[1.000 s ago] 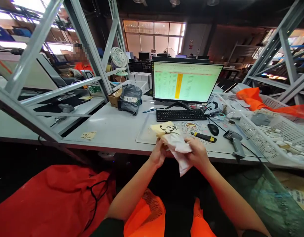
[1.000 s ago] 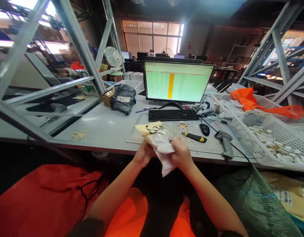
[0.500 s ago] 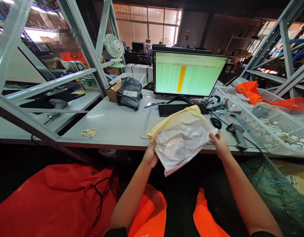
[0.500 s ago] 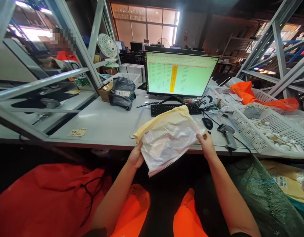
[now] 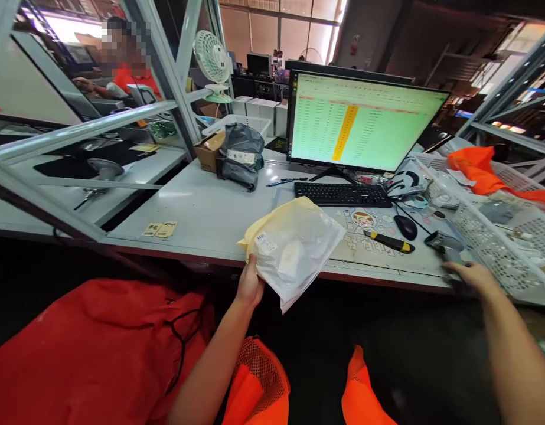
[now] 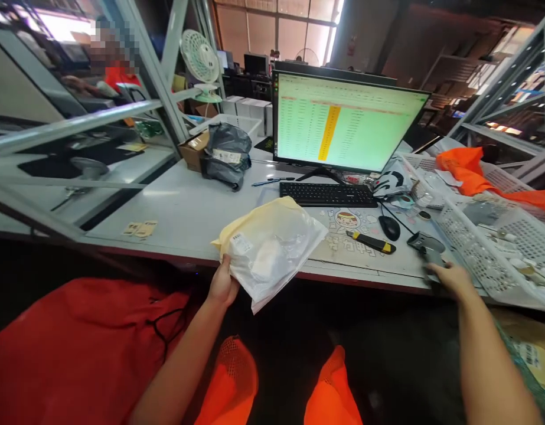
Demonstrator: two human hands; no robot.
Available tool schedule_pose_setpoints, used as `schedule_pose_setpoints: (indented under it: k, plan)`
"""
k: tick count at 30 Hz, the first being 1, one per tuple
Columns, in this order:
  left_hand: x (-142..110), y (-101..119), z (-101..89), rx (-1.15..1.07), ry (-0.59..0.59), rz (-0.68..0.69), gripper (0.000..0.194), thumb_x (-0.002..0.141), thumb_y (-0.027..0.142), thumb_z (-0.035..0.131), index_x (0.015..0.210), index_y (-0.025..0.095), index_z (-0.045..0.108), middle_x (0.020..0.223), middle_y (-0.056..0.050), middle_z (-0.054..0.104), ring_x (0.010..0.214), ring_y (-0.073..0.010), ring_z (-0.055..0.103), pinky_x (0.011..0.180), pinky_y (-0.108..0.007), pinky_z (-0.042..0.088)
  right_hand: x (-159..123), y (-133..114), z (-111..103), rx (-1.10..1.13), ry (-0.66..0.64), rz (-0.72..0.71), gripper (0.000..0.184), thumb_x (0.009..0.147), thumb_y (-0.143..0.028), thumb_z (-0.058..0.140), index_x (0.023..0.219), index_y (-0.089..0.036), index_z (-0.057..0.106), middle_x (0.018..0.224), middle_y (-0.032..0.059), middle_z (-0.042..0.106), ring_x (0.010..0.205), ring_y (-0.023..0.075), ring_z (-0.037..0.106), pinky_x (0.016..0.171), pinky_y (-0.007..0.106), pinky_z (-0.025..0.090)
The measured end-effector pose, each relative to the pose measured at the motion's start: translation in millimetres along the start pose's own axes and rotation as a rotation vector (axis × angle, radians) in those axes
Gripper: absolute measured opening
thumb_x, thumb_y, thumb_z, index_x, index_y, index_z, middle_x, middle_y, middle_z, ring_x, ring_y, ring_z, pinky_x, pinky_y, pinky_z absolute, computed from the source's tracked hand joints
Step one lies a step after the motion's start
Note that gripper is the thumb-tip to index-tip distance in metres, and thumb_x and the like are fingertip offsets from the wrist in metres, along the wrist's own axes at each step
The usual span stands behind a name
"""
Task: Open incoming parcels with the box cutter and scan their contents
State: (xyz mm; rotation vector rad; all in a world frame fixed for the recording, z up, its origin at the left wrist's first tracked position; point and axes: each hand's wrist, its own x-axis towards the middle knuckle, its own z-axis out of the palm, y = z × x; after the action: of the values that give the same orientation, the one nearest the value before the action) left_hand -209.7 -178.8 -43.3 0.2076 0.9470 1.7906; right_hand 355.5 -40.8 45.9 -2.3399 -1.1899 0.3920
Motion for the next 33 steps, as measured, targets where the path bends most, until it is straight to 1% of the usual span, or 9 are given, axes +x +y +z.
schedule_pose_setpoints:
  k: [3,6,10,13,16,19,24,28,33]
  plan:
    - [4.5,4.1,-2.8,0.086,-0.048,0.071,0.048,0.089,0.053,0.073,0.121,0.017,0.069,0.117,-0.013,0.075,0.121,-0.0304,0.067,0.107,-0.041,0.054,-39.8,-8.0,-0.6,0.407,-0.07,-0.07,0.039,0.062,-0.056,0.078,0.089,-0.031,0.064,0.074,0.0138,0.065,0.07,0.0376,0.065,0.056,0.049,0.043]
    - [9.6,8.7,8.4,0.273,-0.14,0.172,0.046,0.084,0.056,0.078,0.108,0.017,0.074,0.106,-0.011,0.077,0.12,-0.032,0.065,0.106,-0.038,0.052,-88.3,-32.8,6.9,0.661,-0.285,-0.162,0.037,0.06,-0.046,0.085,0.084,-0.032,0.061,0.076,0.0075,0.066,0.063,0.0271,0.061,0.055,0.042,0.046]
    - [15.4,9.2,38.8,0.418,-0.29,0.238,0.031,0.083,0.047,0.081,0.095,0.018,0.076,0.094,-0.009,0.076,0.117,-0.033,0.065,0.099,-0.034,0.052,-148.4,-87.2,23.0,0.65,-0.493,-0.251,0.044,0.056,-0.049,0.088,0.079,-0.023,0.06,0.067,0.0013,0.061,0.059,0.019,0.055,0.053,0.032,0.045]
    - [20.1,5.1,51.5,0.484,-0.331,0.264,0.029,0.085,0.046,0.079,0.096,0.019,0.077,0.091,-0.01,0.074,0.109,-0.0326,0.066,0.096,-0.034,0.051,-183.0,-127.8,32.0,0.674,-0.692,-0.386,0.045,0.064,-0.05,0.085,0.086,-0.018,0.062,0.07,0.0012,0.062,0.062,0.0167,0.056,0.056,0.029,0.045]
    - [26.2,5.0,47.6,0.639,-0.4,0.323,0.035,0.084,0.051,0.078,0.095,0.018,0.078,0.093,-0.012,0.073,0.101,-0.0322,0.066,0.096,-0.036,0.049,-204.4,-161.1,39.9,0.548,-0.968,-0.431,0.035,0.073,-0.041,0.08,0.093,-0.017,0.065,0.067,-0.0003,0.06,0.058,0.0153,0.055,0.053,0.026,0.043]
    - [32.1,10.4,36.7,0.786,-0.401,0.35,0.04,0.081,0.055,0.079,0.092,0.017,0.078,0.09,-0.013,0.068,0.094,-0.0317,0.064,0.095,-0.038,0.048,-209.7,-185.0,47.6,0.418,-1.049,-0.451,0.028,0.077,-0.033,0.073,0.1,-0.017,0.068,0.067,-0.0007,0.062,0.054,0.014,0.054,0.048,0.024,0.041]
    - [40.4,9.2,21.4,0.917,-0.337,0.49,0.032,0.08,0.052,0.077,0.084,0.02,0.074,0.081,-0.012,0.064,0.086,-0.0326,0.063,0.085,-0.042,0.048,-187.8,-180.2,47.8,0.396,-0.944,-0.449,0.027,0.073,-0.037,0.077,0.092,-0.019,0.07,0.066,0.0014,0.065,0.059,0.018,0.059,0.052,0.027,0.047]
    - [46.9,-4.5,10.5,1.074,-0.291,0.769,0.022,0.082,0.045,0.071,0.081,0.022,0.073,0.075,-0.013,0.064,0.078,-0.0332,0.064,0.078,-0.043,0.049,-143.4,-126.4,35.8,0.416,-0.672,-0.321,0.036,0.07,-0.054,0.079,0.088,-0.024,0.071,0.064,0.0035,0.067,0.058,0.0219,0.062,0.051,0.033,0.051]
    - [51.6,-14.0,0.7,1.23,-0.279,1.002,0.029,0.093,0.044,0.057,0.085,0.021,0.073,0.075,-0.015,0.066,0.076,-0.0328,0.066,0.072,-0.041,0.049,-49.1,-55.9,16.9,0.294,-0.286,-0.219,0.036,0.072,-0.062,0.077,0.078,-0.028,0.069,0.068,0.0129,0.071,0.056,0.0289,0.066,0.047,0.04,0.049]
